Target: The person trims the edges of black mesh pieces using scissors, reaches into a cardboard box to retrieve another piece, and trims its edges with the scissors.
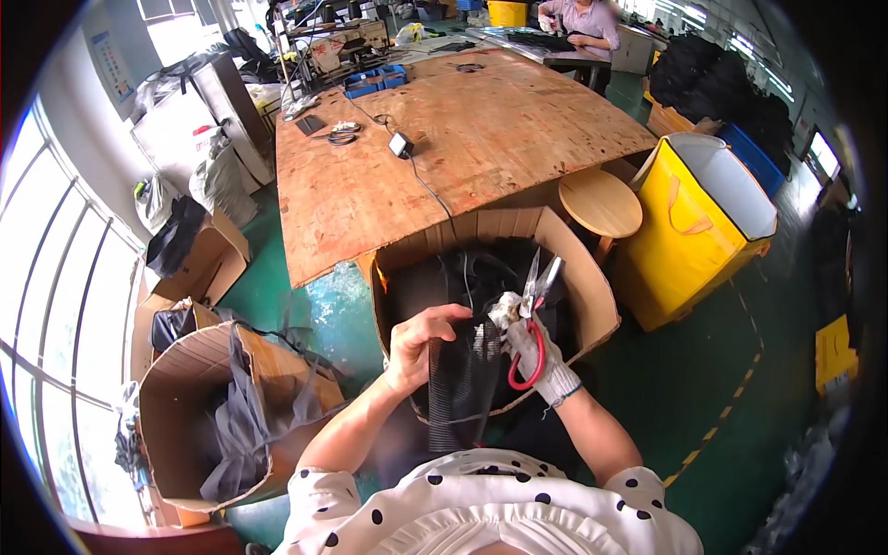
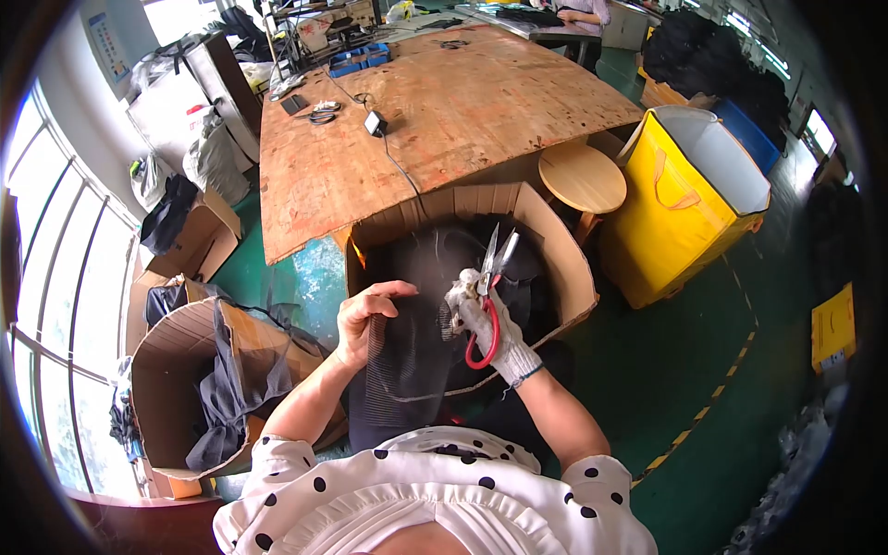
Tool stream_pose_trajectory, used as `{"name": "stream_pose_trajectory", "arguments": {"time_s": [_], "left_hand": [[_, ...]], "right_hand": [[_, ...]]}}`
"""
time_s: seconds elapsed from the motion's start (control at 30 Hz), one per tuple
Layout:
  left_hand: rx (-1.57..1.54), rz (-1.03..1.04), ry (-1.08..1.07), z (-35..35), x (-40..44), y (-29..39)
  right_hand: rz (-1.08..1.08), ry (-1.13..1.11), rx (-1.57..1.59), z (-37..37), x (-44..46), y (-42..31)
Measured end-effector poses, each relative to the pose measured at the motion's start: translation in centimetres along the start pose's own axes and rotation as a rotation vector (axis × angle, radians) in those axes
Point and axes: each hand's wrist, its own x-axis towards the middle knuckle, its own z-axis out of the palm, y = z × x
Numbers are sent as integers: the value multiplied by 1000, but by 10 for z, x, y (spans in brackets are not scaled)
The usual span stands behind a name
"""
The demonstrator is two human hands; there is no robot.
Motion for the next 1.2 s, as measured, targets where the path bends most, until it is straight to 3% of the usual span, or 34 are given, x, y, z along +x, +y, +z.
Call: {"name": "stream_pose_trajectory", "arguments": {"time_s": [0.03,0.1,0.13,0.2,0.27,0.37,0.4,0.43,0.5,0.53,0.57,0.6,0.67,0.73,0.77,0.8,0.9,0.93,1.0,1.07,1.13,1.2], "left_hand": [[-8,16,6,1,-1,-2],[-20,32,10,3,-1,-1],[4,31,2,4,-1,1],[27,33,-5,4,-2,2],[112,6,-22,3,-5,0],[190,45,-51,0,-8,-5],[190,45,-48,2,-10,-4],[195,-143,-15,6,-8,4],[186,-477,-69,4,-5,16],[185,-483,-58,0,-5,15],[155,-632,-221,-5,-5,12],[121,-778,-389,-8,-8,9],[-68,-837,-380,-10,-21,-4],[-201,-996,-433,-12,-25,-10],[-130,-1001,-445,-14,-21,-4],[-128,-1003,-442,-17,-20,-6],[-444,-1007,-293,-27,-23,-15],[-439,-1006,-294,-26,-20,-13],[-654,-859,-89,-20,-13,-6],[-736,-901,-99,-21,-10,-5],[-1093,-986,-131,-21,-16,-15],[-1116,-1014,-90,-15,-17,-17]], "right_hand": [[4,-8,1,8,-3,1],[50,287,-68,6,-3,6],[48,289,-69,10,-4,6],[1,166,-390,24,-7,3],[7,239,-365,36,-5,-1],[-75,535,-366,54,5,-15],[-125,484,-395,37,6,-18],[-170,236,157,-28,19,-23],[-260,134,165,-38,23,-44],[-307,164,-264,14,15,-63],[-354,224,-689,66,6,-82],[-418,291,-760,55,16,-95],[-328,400,-1058,82,10,-108],[-237,410,-717,52,27,-124],[-169,247,266,51,27,-127],[-166,246,267,47,26,-127],[-347,410,-1117,46,19,-116],[-352,408,-1114,46,20,-117],[-274,442,-1074,46,21,-115],[-278,439,-1086,45,20,-109],[-367,402,-952,38,21,-103],[-340,454,-982,36,23,-103]]}}
